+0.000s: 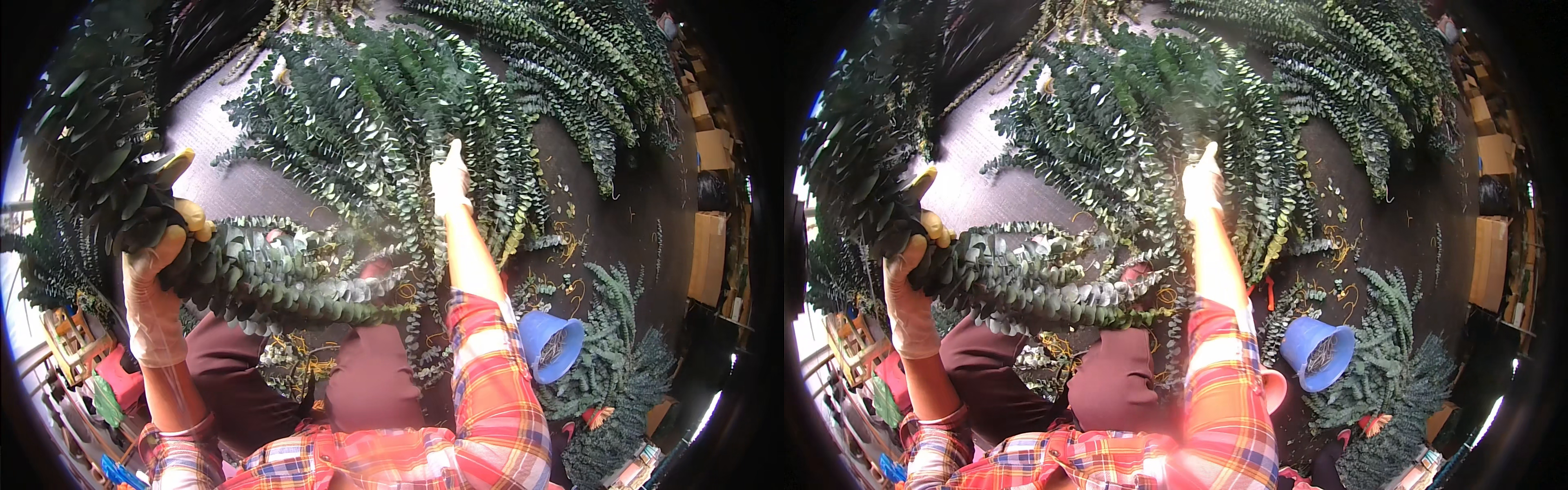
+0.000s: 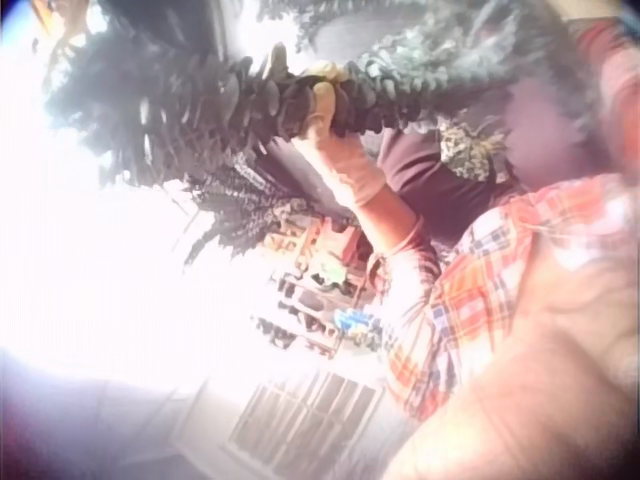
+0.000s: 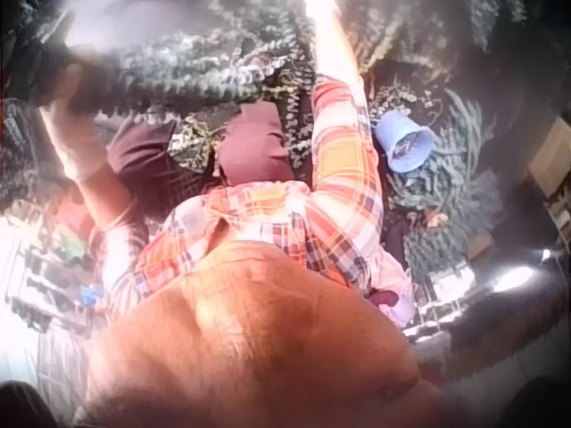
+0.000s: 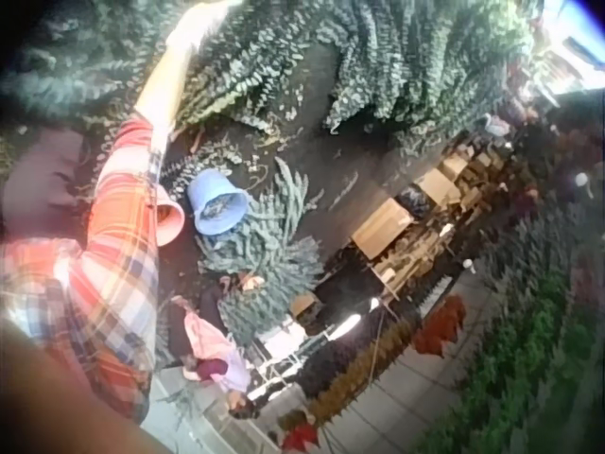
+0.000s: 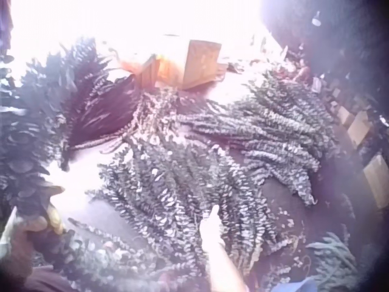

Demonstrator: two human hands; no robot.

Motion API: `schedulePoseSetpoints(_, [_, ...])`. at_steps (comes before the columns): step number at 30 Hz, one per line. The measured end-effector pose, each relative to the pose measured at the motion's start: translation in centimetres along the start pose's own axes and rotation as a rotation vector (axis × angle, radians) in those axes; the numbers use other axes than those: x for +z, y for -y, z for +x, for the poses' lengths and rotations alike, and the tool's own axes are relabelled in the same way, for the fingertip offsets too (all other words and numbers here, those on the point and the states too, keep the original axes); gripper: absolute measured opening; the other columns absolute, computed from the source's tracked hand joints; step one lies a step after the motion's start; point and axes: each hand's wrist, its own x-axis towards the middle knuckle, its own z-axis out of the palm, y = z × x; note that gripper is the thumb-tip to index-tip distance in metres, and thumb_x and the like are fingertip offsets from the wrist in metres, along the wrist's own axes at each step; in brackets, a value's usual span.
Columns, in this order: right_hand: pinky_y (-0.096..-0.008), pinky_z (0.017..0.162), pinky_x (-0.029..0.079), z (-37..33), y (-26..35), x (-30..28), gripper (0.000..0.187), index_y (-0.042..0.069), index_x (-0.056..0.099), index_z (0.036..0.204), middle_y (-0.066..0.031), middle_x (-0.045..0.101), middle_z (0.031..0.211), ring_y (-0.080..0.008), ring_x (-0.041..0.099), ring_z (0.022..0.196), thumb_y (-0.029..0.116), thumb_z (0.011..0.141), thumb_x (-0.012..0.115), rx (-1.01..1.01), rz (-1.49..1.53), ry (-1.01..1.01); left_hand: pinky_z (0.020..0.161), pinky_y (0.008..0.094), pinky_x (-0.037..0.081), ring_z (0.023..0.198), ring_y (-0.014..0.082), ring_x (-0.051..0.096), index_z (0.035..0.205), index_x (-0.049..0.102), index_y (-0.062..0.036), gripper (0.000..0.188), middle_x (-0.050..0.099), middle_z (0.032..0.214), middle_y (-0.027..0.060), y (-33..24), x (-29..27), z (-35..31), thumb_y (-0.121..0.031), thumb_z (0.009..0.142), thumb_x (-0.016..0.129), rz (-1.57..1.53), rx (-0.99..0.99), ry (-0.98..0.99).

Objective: The person sits cross-legged on the floor and repeatedly picks up, separates, and arranges artificial plant garlands. They handle the garlands by hand, spreading them out and stacking them in piles on the floor.

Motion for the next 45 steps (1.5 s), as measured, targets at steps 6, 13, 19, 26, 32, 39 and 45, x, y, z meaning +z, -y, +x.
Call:
schedulePoseSetpoints(6, [-0.0215,0.078,0.048,-1.0,-3.1,-3.3,0.038,0.004,0.058,0.121,-0.0056,0.066,0.100,-0.0109,0.060,0.087,-0.004,0.084,0.057,-0.410,0.866,0.200,0.072,0.0293,0.047,0.077,0.0150,0.056,0.123,0.052,0.0049,0.057,0.062,0.086,0.0059,-0.1,-0.4,-0.2,-0.018,0.074,0.070,0.000,-0.033,0.029])
schedulePoseSetpoints(13, [-0.0267,0.067,0.052,-11.8,2.5,-6.5,0.039,0.002,0.058,0.119,-0.0054,0.067,0.093,-0.0134,0.063,0.075,0.008,0.081,0.067,-0.696,1.126,0.511,0.076,0.0307,0.049,0.082,0.0172,0.061,0.125,0.052,0.0001,0.062,0.066,0.097,0.0103,-0.4,0.3,0.5,-0.007,0.065,0.066,-0.084,-0.094,0.137])
schedulePoseSetpoints(19, [-0.0282,0.079,0.053,-19.6,7.2,-5.1,0.030,0.002,0.059,0.108,-0.0053,0.066,0.098,-0.0137,0.064,0.088,-0.010,0.081,0.063,-0.916,1.172,0.738,0.077,0.0306,0.050,0.081,0.0172,0.062,0.126,0.051,-0.0001,0.057,0.066,0.102,0.0116,0.0,0.9,0.8,0.001,0.070,0.062,-0.258,-0.059,0.296])
schedulePoseSetpoints(26, [-0.0252,0.083,0.047,-22.6,7.2,-3.3,0.038,0.000,0.059,0.114,-0.0036,0.064,0.101,-0.0097,0.057,0.091,-0.008,0.077,0.068,-1.114,0.838,0.688,0.080,0.0332,0.050,0.085,0.0208,0.063,0.117,0.056,-0.0011,0.053,0.065,0.095,0.0095,1.4,-0.5,0.0,0.001,0.066,0.069,-0.321,-0.121,0.242])
schedulePoseSetpoints(32, [-0.0248,0.088,0.043,-22.3,5.8,-3.1,0.038,0.000,0.058,0.116,-0.0027,0.062,0.104,-0.0102,0.056,0.095,-0.010,0.079,0.064,-1.140,0.684,0.714,0.081,0.0304,0.048,0.099,0.0180,0.058,0.124,0.052,-0.0038,0.058,0.060,0.110,0.0064,1.7,-1.0,-0.2,-0.001,0.068,0.069,-0.406,-0.125,0.259])
schedulePoseSetpoints(39, [-0.0232,0.090,0.042,-21.1,4.5,-1.0,0.030,0.002,0.059,0.113,0.0024,0.062,0.101,-0.0066,0.053,0.096,-0.008,0.084,0.059,-0.881,0.789,0.863,0.075,0.0341,0.051,0.083,0.0232,0.062,0.101,0.061,-0.0012,0.035,0.062,0.092,0.0083,2.8,-2.9,0.7,-0.003,0.068,0.071,-0.401,-0.091,0.510])
schedulePoseSetpoints(45, [-0.0241,0.088,0.043,-21.4,4.4,-0.2,0.029,0.001,0.058,0.113,0.0029,0.060,0.102,-0.0061,0.052,0.096,-0.009,0.085,0.055,-0.861,0.848,0.907,0.073,0.0303,0.050,0.083,0.0198,0.060,0.098,0.060,-0.0018,0.035,0.062,0.091,0.0086,4.1,-2.9,1.8,-0.008,0.066,0.074,-0.213,0.003,0.555])
